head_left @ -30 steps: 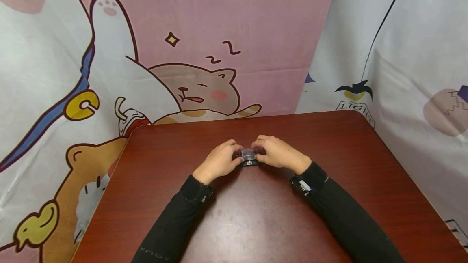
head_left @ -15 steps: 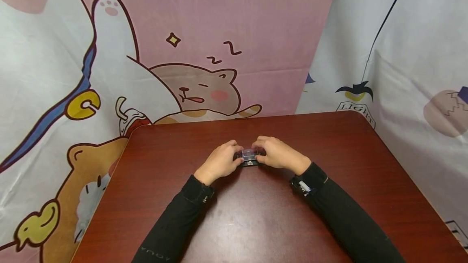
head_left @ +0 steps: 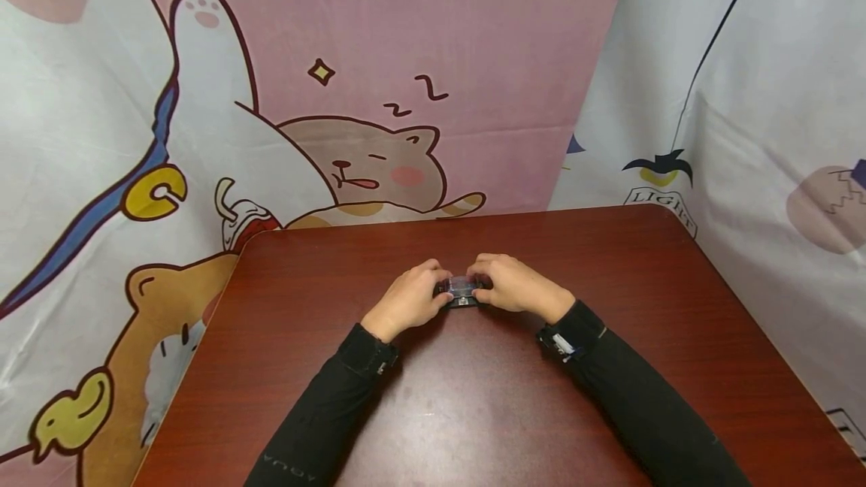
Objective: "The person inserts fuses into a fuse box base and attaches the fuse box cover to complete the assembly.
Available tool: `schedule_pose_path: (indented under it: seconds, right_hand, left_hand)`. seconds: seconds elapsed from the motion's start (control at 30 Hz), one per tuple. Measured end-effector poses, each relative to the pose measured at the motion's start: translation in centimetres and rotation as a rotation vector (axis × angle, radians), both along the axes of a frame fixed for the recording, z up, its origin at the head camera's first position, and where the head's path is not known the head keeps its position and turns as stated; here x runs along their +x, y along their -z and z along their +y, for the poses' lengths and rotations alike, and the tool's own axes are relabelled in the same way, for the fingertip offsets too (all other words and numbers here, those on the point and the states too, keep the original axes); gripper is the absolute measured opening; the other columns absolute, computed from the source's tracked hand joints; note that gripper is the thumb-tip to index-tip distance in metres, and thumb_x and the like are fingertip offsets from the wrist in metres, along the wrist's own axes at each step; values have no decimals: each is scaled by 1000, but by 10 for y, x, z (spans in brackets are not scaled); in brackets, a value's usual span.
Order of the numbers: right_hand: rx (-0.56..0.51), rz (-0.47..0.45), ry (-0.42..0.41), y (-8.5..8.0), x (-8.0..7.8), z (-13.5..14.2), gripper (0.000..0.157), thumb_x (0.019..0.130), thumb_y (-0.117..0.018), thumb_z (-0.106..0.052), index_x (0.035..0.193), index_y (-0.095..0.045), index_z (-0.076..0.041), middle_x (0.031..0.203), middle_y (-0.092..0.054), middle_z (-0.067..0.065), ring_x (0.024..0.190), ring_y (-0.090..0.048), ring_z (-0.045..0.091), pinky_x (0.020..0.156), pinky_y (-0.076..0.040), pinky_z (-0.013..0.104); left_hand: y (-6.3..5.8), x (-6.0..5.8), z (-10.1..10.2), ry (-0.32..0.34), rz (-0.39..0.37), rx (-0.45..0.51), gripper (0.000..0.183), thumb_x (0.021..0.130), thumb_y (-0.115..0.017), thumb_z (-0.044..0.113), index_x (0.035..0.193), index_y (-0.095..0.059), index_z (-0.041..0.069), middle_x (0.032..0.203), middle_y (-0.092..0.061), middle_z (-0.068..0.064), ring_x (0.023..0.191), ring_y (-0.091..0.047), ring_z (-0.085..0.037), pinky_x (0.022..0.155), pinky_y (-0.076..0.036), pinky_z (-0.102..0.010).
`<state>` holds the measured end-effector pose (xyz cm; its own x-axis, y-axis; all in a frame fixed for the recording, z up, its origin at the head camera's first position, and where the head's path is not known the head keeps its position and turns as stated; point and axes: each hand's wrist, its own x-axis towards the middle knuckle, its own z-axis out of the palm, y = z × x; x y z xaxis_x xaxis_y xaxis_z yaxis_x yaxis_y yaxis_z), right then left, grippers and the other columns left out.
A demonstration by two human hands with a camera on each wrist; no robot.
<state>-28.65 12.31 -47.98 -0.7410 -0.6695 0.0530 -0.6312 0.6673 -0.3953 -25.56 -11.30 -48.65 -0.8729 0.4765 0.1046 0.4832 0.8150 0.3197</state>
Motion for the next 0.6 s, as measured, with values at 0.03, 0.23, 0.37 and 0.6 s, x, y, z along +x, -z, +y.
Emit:
schedule_pose_path:
  seconds: [0.03,0.23,0.37,0.6]
  right_hand:
    - [1,3,0,0,0,0,31,90,-72,-30,119,-68,-19,108,-62,-7,91,-61,16,80,-49,31]
    - [5,14,4,-1,0,0,33,90,-72,-30,120,-68,-17,108,-63,-6,90,-60,14,79,-50,31]
    - [0,22,-1,0,1,0,33,90,-72,-29,120,-69,-16,107,-63,-5,88,-60,14,78,-49,32]
    - [7,37,8,0,2,-2,34,89,-73,-29,121,-69,-16,106,-62,-5,86,-58,12,77,-48,31]
  left_hand:
    - [0,0,0,-1,4,-1,36,93,-70,33,125,-67,15,109,-60,0,84,-57,-11,76,-50,-30]
    - [1,1,4,-16,32,-34,36,93,-69,32,125,-67,15,109,-59,1,85,-59,-11,76,-52,-31]
    - [1,2,6,-26,38,-46,37,92,-71,31,125,-66,15,108,-58,2,84,-59,-12,75,-52,-32]
    - [1,3,7,-31,23,-37,40,92,-71,28,129,-64,15,110,-57,1,83,-59,-12,73,-52,-31]
